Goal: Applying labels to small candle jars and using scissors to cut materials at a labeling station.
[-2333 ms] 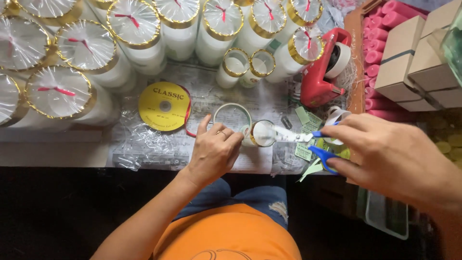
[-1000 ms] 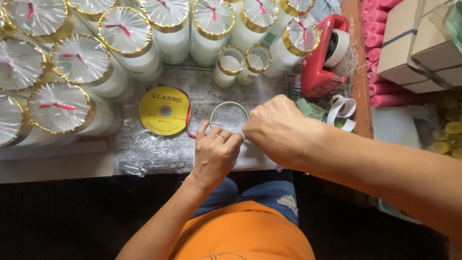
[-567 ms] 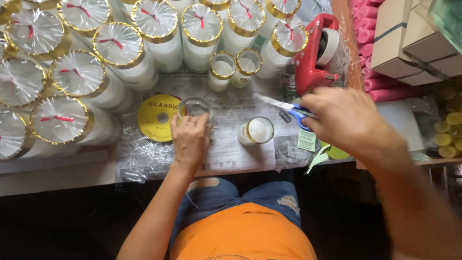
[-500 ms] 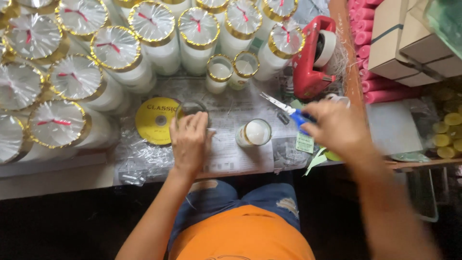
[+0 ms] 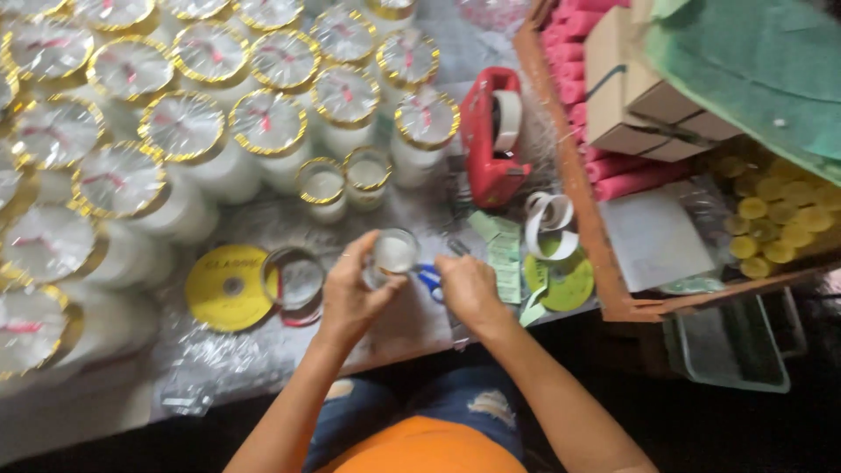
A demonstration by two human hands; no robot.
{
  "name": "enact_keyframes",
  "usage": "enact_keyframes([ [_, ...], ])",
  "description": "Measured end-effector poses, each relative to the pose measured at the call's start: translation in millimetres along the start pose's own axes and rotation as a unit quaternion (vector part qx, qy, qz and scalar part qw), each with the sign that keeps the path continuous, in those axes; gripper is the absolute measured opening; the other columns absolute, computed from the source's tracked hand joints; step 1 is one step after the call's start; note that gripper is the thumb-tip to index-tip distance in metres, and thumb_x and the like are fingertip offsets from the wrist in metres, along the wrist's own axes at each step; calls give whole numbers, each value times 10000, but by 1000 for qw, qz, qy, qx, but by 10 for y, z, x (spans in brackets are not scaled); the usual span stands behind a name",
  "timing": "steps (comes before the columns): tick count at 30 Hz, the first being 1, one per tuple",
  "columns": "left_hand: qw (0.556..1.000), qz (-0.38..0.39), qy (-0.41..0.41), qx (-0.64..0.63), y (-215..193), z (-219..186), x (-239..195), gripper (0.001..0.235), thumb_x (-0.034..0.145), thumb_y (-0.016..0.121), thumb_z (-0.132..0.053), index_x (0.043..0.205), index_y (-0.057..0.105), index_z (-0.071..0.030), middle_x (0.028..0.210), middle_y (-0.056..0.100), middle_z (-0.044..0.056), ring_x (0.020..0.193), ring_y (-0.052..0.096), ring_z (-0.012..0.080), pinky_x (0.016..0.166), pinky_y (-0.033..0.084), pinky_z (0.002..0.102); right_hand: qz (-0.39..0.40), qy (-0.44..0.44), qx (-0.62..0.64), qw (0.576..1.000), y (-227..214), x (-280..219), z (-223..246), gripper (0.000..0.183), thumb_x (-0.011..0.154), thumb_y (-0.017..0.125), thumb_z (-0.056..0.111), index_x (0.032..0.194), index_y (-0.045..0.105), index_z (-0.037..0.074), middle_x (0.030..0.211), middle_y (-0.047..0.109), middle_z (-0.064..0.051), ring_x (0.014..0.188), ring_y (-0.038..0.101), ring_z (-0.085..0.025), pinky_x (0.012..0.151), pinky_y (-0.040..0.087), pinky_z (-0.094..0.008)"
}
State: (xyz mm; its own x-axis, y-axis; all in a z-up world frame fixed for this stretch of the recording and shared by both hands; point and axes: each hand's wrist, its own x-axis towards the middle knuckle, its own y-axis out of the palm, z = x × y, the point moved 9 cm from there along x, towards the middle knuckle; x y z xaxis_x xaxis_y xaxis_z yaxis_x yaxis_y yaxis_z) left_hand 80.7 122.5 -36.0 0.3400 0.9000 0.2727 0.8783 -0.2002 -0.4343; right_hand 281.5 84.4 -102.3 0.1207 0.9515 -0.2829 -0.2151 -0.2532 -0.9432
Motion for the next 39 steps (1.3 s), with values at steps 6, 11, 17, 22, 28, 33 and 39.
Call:
enact_keyframes([
  [6, 994, -96, -54, 8, -114, 83, 284, 838, 687, 940, -304, 1387, 580, -18, 1287, 655, 201, 1172, 648, 389, 895, 604, 401, -52, -17, 58, 997, -633, 132, -202, 256, 870, 561, 120, 984, 752, 247, 784, 754, -122, 823, 755, -371, 682, 605, -541],
  [11, 990, -122, -2, 73, -34, 69, 279, 867, 734, 906, -396, 1436, 548, -36, 1307, 641, 182, 1162, 655, 370, 900, 612, 425, -376, 28, 317, 870, -1743, 391, -1354, 107, 896, 669, 136, 930, 766, 164, 818, 733, -75, 801, 707, -247, 738, 577, -387],
  [17, 991, -112, 18, 68, -288, -269, -60, 959, 743, 903, -314, 1529, 440, -18, 1396, 559, 248, 1263, 583, 423, 1053, 492, 502, -146, 210, 493, 832, -1323, 943, -1725, 474, 731, 842, 432, 1022, 778, 63, 1005, 726, -136, 977, 680, -230, 716, 609, -401],
  [22, 996, -56, -26, 64, -424, -435, -279, 836, 843, 807, -251, 1526, 381, -26, 1501, 467, 214, 1382, 493, 335, 1106, 453, 452, -74, 259, 412, 870, -1623, 854, -1365, 66, 887, 754, 226, 907, 771, 165, 792, 679, 43, 728, 507, -81, 783, 399, -284],
  [28, 997, -53, -24, 43, -583, -566, -315, 798, 856, 782, -173, 1522, 380, 2, 1496, 431, 242, 1372, 501, 347, 1192, 427, 423, -211, 198, 520, 804, -1840, 195, -1106, 129, 938, 683, 49, 811, 682, 70, 1070, 710, -50, 944, 662, -126, 772, 573, -192],
  [33, 997, -55, -21, 51, -615, -557, -362, 741, 872, 759, -131, 1507, 404, 11, 1459, 464, 240, 1384, 486, 332, 1156, 472, 422, -205, 199, 704, 650, -774, 186, -1336, 41, 886, 735, 20, 895, 698, 34, 926, 706, -69, 732, 645, -126, 615, 568, -183],
  [39, 996, -63, -26, 50, -672, -613, -392, 677, 896, 734, -114, 1489, 435, 15, 1461, 471, 236, 1325, 548, 320, 1134, 485, 394, 15, 215, 823, 526, -675, 14, -394, 67, 1019, 548, -27, 1036, 604, -60, 1041, 662, -200, 937, 681, -264, 788, 619, -322],
])
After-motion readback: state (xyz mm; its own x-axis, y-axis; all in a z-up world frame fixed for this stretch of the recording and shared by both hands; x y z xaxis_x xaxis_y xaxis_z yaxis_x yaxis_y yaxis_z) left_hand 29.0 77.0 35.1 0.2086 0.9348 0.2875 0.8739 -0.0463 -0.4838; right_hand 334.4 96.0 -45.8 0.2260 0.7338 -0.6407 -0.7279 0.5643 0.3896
